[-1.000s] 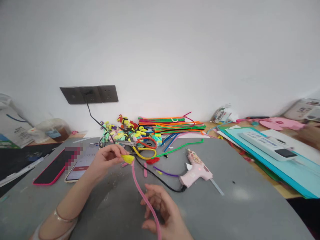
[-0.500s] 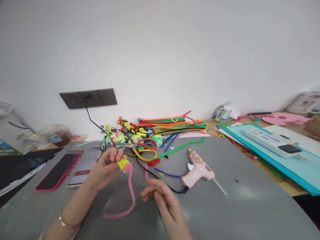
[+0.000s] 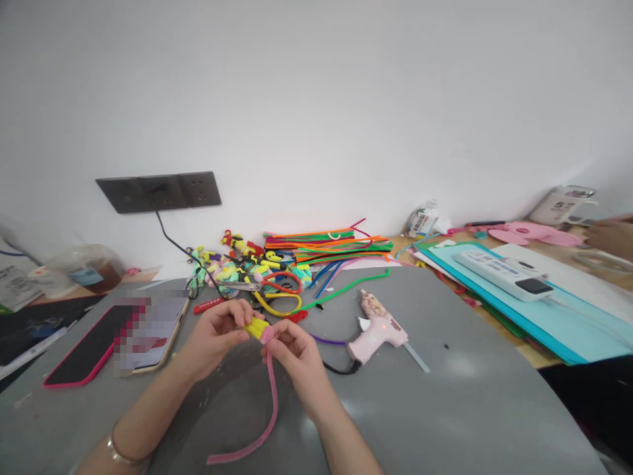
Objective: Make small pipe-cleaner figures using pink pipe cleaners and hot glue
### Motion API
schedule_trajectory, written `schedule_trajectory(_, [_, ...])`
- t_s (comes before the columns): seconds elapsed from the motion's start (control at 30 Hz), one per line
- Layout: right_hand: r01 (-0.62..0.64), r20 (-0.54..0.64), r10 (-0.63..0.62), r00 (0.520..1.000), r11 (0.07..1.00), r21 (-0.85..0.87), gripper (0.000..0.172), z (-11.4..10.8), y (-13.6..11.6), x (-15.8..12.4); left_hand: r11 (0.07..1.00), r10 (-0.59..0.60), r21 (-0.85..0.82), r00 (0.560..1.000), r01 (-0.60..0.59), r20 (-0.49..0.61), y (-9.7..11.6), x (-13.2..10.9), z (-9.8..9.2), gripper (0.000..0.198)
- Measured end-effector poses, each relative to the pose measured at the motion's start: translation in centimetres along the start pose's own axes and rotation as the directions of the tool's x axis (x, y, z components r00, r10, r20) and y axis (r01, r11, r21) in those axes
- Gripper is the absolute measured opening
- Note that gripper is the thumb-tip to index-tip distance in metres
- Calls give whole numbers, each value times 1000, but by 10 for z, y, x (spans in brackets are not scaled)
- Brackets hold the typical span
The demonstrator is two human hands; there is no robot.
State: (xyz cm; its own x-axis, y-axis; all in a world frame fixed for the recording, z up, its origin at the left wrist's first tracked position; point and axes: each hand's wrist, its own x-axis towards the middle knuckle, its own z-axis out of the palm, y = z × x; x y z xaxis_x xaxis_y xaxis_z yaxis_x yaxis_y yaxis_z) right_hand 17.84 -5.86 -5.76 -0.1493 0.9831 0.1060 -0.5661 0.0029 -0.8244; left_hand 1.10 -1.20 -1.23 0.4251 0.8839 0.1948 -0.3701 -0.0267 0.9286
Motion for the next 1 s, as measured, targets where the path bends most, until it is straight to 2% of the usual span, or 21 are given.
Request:
schedule_trajectory(0.17, [-8, -31, 8, 999, 1000, -1, 29, 0, 1, 0, 998, -15, 59, 1000, 16, -13, 0, -1, 2, 25])
schedule_trajectory(0.33, [64, -103, -67, 992, 998, -26, 27, 0, 1, -1, 993, -26, 119, 1000, 28, -18, 1, 0, 1, 25])
schedule_trajectory(0.47, [104, -149, -120, 982, 989, -107, 27, 0, -2, -2, 976, -118, 188, 993, 115, 3, 2, 1, 1, 30])
schedule_trajectory(0.57, [116, -179, -143, 973, 981, -155, 30, 0, -3, -3, 953, -157, 269, 987, 139, 46, 3, 1, 1, 25])
schedule_trajectory(0.7, [135, -206, -177, 963, 970, -201, 31, 1, -3, -3, 954, -122, 284, 989, 94, 85, 4, 1, 1, 22])
schedule_trajectory(1.0, [164, -213, -215, 953, 958, -235, 32, 1, -5, -3, 945, -33, 328, 996, 3, 86, 3, 1, 2, 18])
